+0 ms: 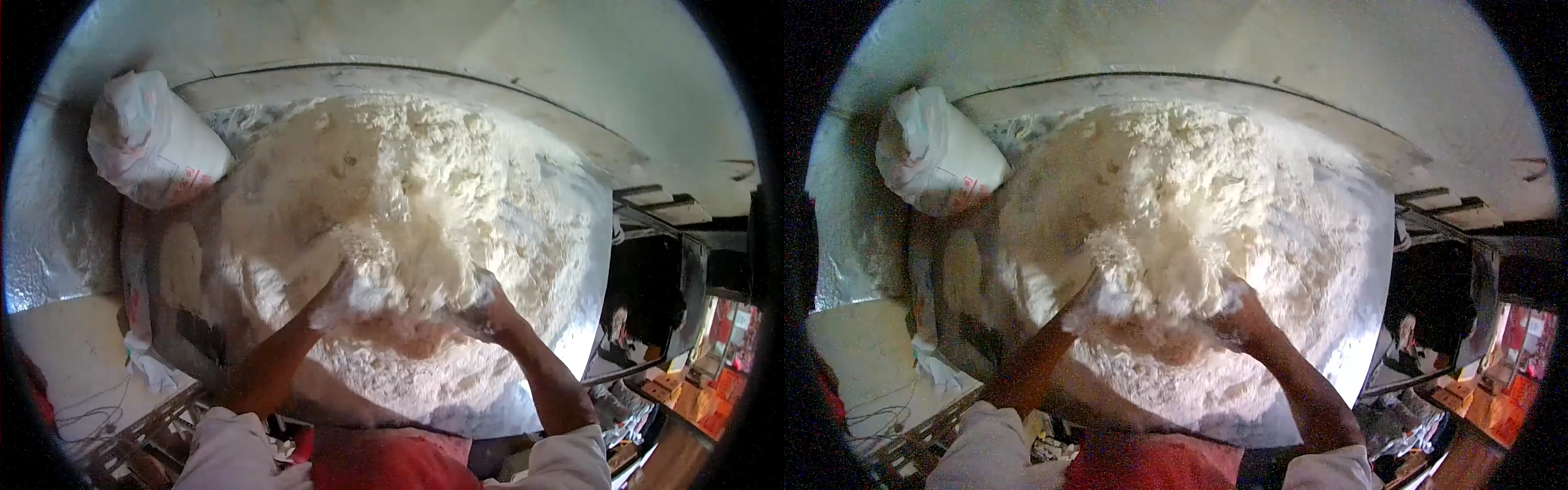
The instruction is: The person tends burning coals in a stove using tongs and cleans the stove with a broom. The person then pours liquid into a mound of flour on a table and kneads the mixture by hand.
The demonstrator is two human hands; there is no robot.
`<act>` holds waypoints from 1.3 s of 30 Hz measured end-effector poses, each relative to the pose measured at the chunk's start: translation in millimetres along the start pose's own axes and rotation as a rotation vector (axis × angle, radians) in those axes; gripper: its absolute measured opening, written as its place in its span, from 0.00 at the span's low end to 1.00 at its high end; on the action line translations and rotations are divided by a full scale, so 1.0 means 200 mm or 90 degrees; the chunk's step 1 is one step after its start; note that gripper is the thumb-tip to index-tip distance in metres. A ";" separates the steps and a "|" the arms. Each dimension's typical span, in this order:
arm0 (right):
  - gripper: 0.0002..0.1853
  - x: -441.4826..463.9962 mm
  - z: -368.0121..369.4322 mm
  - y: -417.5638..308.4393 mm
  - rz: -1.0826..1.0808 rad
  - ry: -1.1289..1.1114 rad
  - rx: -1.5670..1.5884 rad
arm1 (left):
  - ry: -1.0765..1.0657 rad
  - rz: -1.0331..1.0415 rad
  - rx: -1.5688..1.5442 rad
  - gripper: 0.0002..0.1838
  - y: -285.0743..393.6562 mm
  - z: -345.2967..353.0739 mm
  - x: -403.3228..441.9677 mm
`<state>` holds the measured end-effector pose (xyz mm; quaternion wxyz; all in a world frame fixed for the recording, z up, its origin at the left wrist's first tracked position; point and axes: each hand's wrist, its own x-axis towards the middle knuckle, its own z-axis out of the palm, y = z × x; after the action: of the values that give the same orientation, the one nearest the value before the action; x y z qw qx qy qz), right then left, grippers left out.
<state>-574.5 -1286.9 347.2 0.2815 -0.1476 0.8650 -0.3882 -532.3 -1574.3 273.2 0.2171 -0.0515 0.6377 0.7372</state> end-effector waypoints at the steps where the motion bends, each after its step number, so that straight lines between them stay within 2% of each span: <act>1: 0.31 -0.09 -0.05 -0.07 0.004 -0.003 0.000 | -0.002 -0.001 -0.002 0.30 0.01 0.00 -0.10; 2: 0.33 -0.15 -0.12 -0.13 0.068 -0.083 0.037 | 0.002 -0.003 -0.002 0.30 0.01 -0.01 -0.20; 4: 0.34 -0.24 -0.15 0.08 0.005 -0.089 0.006 | 0.027 -0.015 -0.006 0.30 -0.02 -0.04 -0.38; 5: 0.32 -0.34 -0.12 0.30 -0.119 -0.014 -0.062 | 0.050 -0.027 -0.012 0.30 -0.05 -0.05 -0.47; 6: 0.29 -0.43 -0.12 0.32 0.139 0.042 0.389 | 0.076 -0.043 -0.024 0.30 -0.08 -0.05 -0.54; 8: 0.24 -0.55 -0.11 0.41 0.356 0.061 0.621 | 0.168 -0.088 -0.075 0.30 -0.17 0.00 -0.67; 9: 0.24 -0.56 -0.06 0.51 0.392 0.039 0.563 | 0.219 -0.115 -0.125 0.29 -0.22 0.04 -0.70; 10: 0.25 -0.57 -0.01 0.62 0.426 0.014 0.505 | 0.351 -0.120 -0.200 0.36 -0.08 0.13 -0.66; 11: 0.25 -0.57 0.04 0.72 0.458 -0.014 0.449 | 0.352 -0.124 -0.201 0.36 -0.19 0.11 -0.60; 12: 0.25 -0.50 0.12 0.75 0.485 -0.031 0.441 | 0.011 0.088 -0.433 0.29 -0.38 0.07 -0.50; 13: 0.25 -0.40 0.20 0.72 0.490 -0.037 0.462 | -0.064 0.109 -0.438 0.29 -0.45 0.07 -0.45; 14: 0.24 -0.29 0.27 0.69 0.494 -0.036 0.514 | -0.063 0.073 -0.394 0.29 -0.44 0.11 -0.35; 18: 0.24 0.06 0.34 0.56 0.430 -0.056 0.686 | -0.097 0.004 -0.295 0.27 -0.31 0.17 0.08; 21: 0.25 0.11 0.28 0.50 0.321 -0.090 0.665 | -0.125 -0.016 -0.298 0.26 -0.18 0.14 0.23; 23: 0.25 0.05 0.26 0.46 0.210 -0.116 0.528 | -0.145 -0.046 -0.341 0.25 -0.11 0.15 0.18; 26: 0.26 -0.09 0.32 0.48 -0.021 -0.129 0.080 | -0.197 -0.138 -0.549 0.24 -0.06 0.15 0.02; 27: 0.26 -0.15 0.34 0.49 -0.047 -0.125 0.042 | -0.217 -0.172 -0.632 0.23 -0.01 0.18 -0.06; 28: 0.27 -0.22 0.32 0.46 -0.018 -0.127 0.121 | -0.214 -0.173 -0.632 0.23 0.09 0.23 -0.16; 29: 0.28 -0.29 0.29 0.42 0.012 -0.126 0.200 | -0.077 0.047 -0.198 0.26 0.14 0.28 -0.29; 30: 0.32 -0.40 0.14 0.23 0.051 -0.119 0.411 | -0.076 0.138 -0.023 0.31 0.11 0.25 -0.34; 32: 0.41 -0.58 0.16 0.34 0.167 -0.091 0.647 | 0.003 0.317 0.343 0.43 0.07 0.20 -0.46; 34: 0.42 -0.77 0.24 0.53 0.241 -0.050 0.681 | 0.264 -0.129 0.232 0.36 0.03 0.29 -0.72; 35: 0.41 -0.84 0.26 0.58 0.309 -0.031 0.689 | 0.328 -0.212 0.159 0.35 -0.03 0.31 -0.79; 37: 0.39 -0.90 0.33 0.65 0.450 -0.009 0.706 | 0.351 -0.223 0.052 0.34 -0.15 0.37 -0.84; 39: 0.38 -0.80 0.43 0.65 0.562 0.010 0.738 | 0.263 -0.167 -0.028 0.33 -0.24 0.40 -0.73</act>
<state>-399.5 -1176.4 262.7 0.4386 0.3905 0.5011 -0.6357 -365.4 -1530.8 294.7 0.1750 -0.2884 0.6404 0.6900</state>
